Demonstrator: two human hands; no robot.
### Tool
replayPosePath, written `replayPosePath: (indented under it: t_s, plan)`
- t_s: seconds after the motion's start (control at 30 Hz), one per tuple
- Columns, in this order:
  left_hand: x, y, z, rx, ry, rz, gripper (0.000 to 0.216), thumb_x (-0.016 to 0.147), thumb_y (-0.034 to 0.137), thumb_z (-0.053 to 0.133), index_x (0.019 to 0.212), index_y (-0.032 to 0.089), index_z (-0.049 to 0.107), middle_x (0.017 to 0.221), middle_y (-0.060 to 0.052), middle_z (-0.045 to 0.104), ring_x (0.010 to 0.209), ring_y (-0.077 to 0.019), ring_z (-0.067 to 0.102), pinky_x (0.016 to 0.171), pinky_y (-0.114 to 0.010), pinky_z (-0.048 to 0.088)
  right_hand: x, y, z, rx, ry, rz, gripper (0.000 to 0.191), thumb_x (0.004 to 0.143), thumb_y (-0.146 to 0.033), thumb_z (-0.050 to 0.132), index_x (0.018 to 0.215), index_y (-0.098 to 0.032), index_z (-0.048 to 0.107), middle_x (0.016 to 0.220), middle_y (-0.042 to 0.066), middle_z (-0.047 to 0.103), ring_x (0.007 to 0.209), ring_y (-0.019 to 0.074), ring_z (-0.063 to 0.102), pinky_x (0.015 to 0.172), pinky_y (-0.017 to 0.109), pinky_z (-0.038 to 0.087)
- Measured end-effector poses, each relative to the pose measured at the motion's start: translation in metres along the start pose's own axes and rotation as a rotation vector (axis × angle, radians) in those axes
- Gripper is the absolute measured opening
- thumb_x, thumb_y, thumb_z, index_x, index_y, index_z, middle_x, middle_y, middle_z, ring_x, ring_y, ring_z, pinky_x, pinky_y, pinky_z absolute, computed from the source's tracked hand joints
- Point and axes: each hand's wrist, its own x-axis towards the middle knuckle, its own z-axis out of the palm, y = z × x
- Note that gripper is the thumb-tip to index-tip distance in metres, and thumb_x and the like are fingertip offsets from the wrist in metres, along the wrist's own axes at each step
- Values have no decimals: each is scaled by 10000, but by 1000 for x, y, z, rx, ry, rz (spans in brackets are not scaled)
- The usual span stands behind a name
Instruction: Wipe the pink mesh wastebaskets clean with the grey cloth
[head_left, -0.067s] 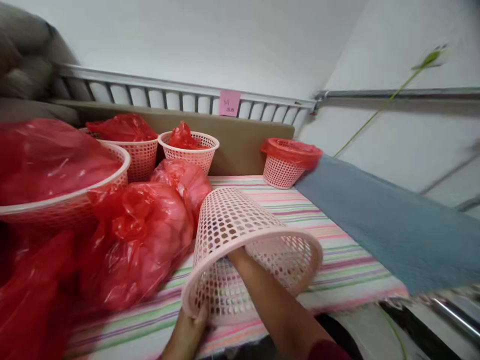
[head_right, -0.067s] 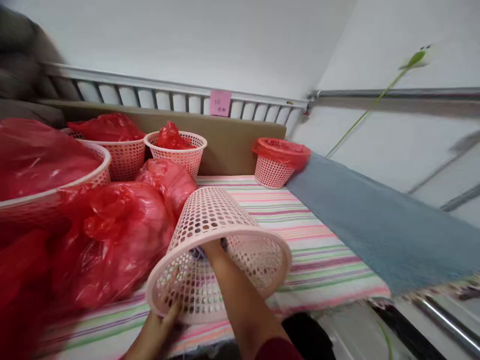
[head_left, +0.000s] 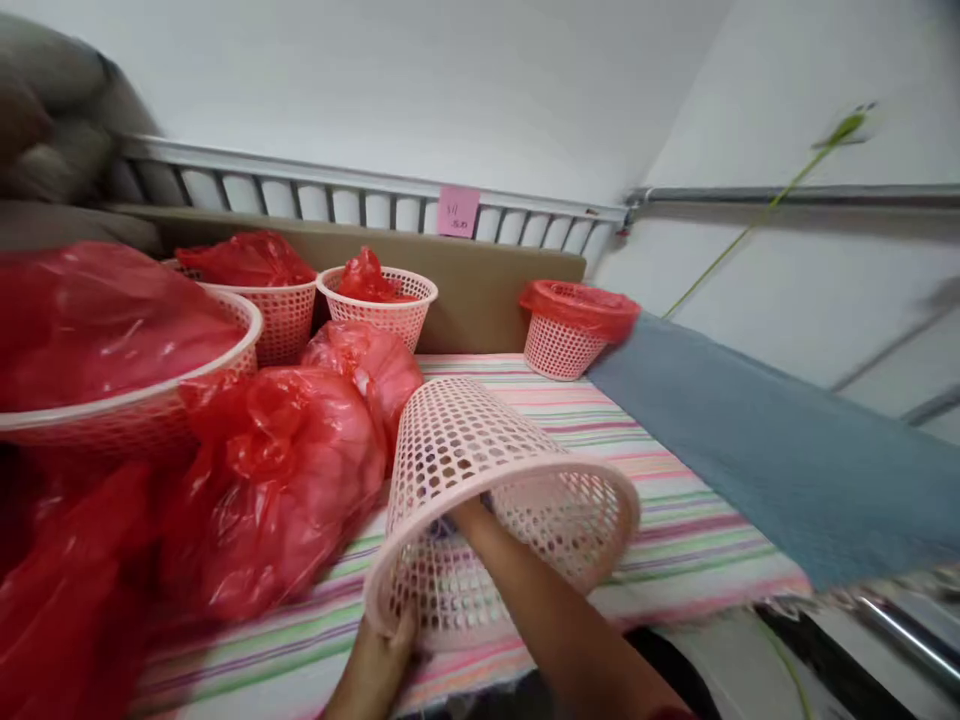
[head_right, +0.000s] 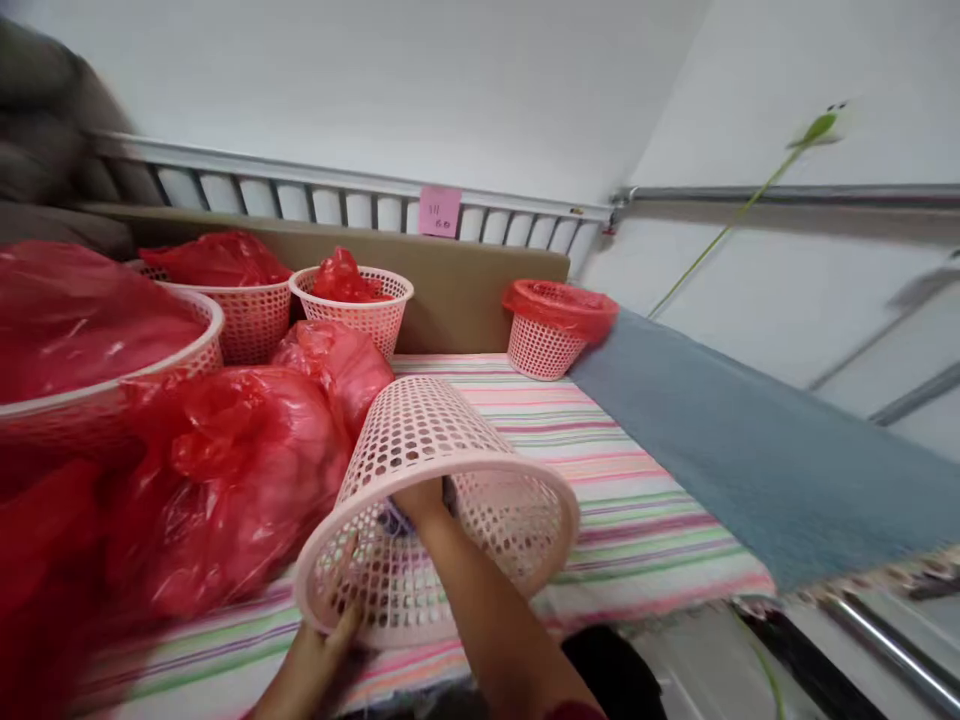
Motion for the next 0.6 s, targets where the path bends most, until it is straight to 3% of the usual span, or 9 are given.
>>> replayPosePath:
  t_s: [0.13,0.27,0.33,0.43,0.53,0.6]
  plan:
    - [1,-5,7,4,55,27,613,804,492,497,1299,133,450,1348,-140,505,1309,-274,370,1123,-418,217,-59,-4,5,-54,-25,63,299,800,-260,535,1048,-106,596,1052,136,598,1003,266,545,881,397,421]
    - [3,-3,7,-9,70,31,574,762,506,541,1208,145,529,1277,-141,574,1230,-294,474,1087,-446,292,-140,-3,9,-82,-81,122,296,692,-210,526,970,-176,619,1017,100,609,978,254,549,882,347,407]
    - [5,5,1,8,41,14,539,735,509,568,1129,142,584,1205,-137,628,1167,-305,533,1045,-451,358,-162,-2,6,-70,-89,131,288,668,-201,517,936,-196,620,1017,87,609,981,251,546,879,339,403]
    - [7,20,-14,57,39,27,487,704,503,605,1017,132,635,1087,-131,692,1052,-315,607,957,-440,452,-168,-2,1,-55,-90,143,277,653,-210,516,910,-203,619,991,79,617,955,251,555,854,337,412]
    - [10,24,-26,86,126,25,481,676,537,605,918,124,660,932,-124,736,941,-331,650,858,-440,514,-154,-5,2,-31,-77,151,261,654,-220,517,892,-201,621,961,76,626,928,245,567,844,330,420]
    - [10,21,-27,77,107,9,477,675,545,591,889,126,667,882,-115,743,928,-328,656,841,-421,524,-139,-8,7,-11,-25,159,286,664,-215,512,928,-190,620,974,82,627,945,238,566,864,319,413]
